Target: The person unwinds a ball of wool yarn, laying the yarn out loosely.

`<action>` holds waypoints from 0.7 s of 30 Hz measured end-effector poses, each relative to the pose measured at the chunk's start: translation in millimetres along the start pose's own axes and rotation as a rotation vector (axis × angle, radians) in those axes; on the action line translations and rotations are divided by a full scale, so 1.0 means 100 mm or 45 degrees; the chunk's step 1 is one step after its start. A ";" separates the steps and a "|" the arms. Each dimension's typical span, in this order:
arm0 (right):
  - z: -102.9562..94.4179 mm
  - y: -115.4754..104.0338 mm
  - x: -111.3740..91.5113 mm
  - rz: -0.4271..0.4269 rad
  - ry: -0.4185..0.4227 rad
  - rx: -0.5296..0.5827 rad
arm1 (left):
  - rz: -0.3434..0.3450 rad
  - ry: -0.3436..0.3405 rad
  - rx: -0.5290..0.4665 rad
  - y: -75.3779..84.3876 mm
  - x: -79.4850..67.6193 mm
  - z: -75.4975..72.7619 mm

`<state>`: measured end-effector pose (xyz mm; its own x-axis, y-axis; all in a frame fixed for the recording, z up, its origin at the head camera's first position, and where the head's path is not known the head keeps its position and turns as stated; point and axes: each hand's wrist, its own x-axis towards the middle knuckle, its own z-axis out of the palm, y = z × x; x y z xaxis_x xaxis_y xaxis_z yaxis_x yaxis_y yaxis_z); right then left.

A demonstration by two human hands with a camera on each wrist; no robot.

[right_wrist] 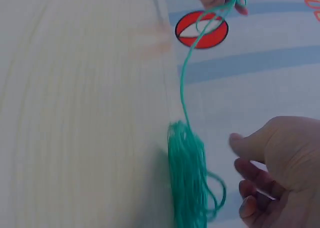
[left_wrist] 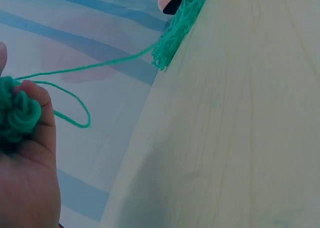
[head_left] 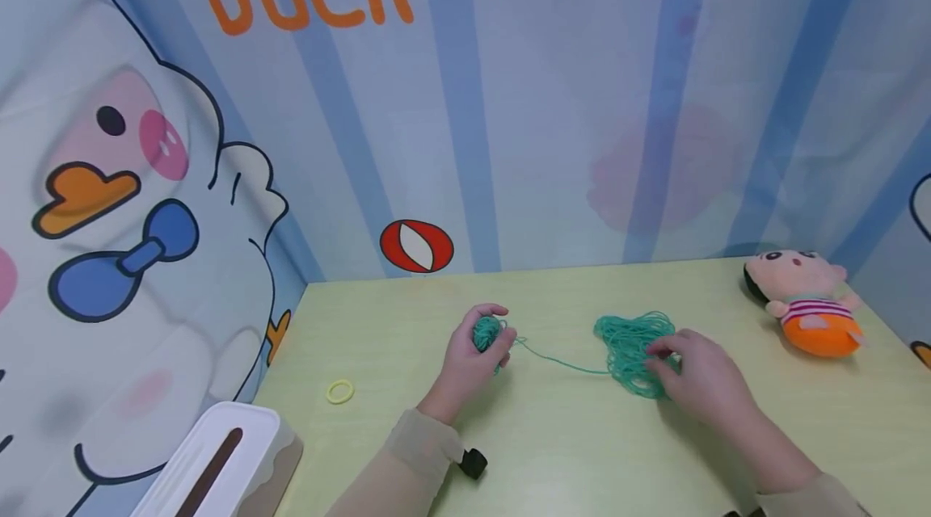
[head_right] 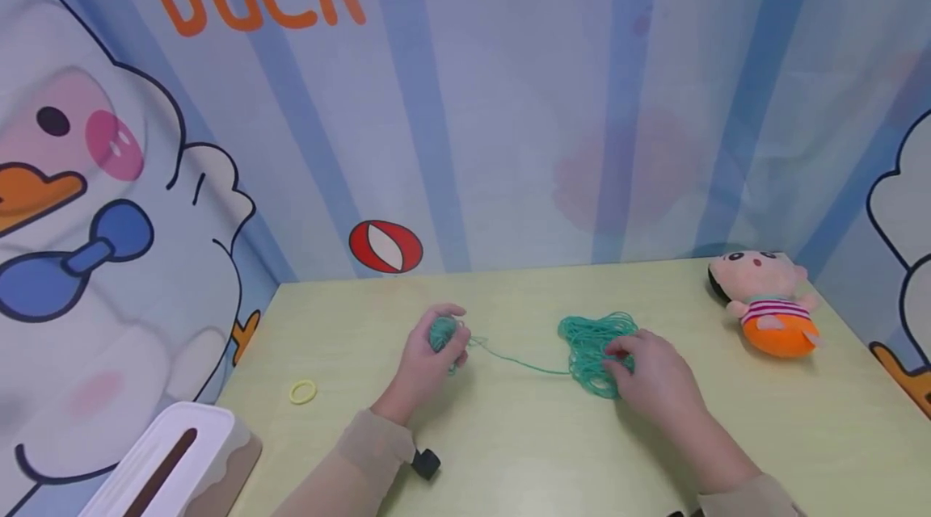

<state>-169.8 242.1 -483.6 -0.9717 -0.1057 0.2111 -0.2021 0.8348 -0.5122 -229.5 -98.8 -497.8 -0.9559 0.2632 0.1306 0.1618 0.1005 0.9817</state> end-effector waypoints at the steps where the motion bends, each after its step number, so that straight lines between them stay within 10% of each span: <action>1: 0.06 -0.11 0.02 -0.043 0.044 0.027 | -0.009 0.000 0.022 0.00 0.00 0.00; 6: 0.37 -0.67 0.12 -0.242 0.075 0.169 | 0.001 -0.016 0.088 0.00 0.00 -0.01; 13: 0.67 -1.07 0.26 -0.214 -0.131 0.275 | 0.120 -0.067 0.100 -0.03 -0.01 -0.03; 21: 0.74 -0.99 0.25 -0.305 0.147 0.381 | 0.149 -0.071 0.104 -0.03 0.01 -0.03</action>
<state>-183.2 116.8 -489.0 -0.8759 -0.2027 0.4378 -0.4648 0.5977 -0.6533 -231.4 -101.5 -500.1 -0.9145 0.3302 0.2336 0.2932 0.1433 0.9452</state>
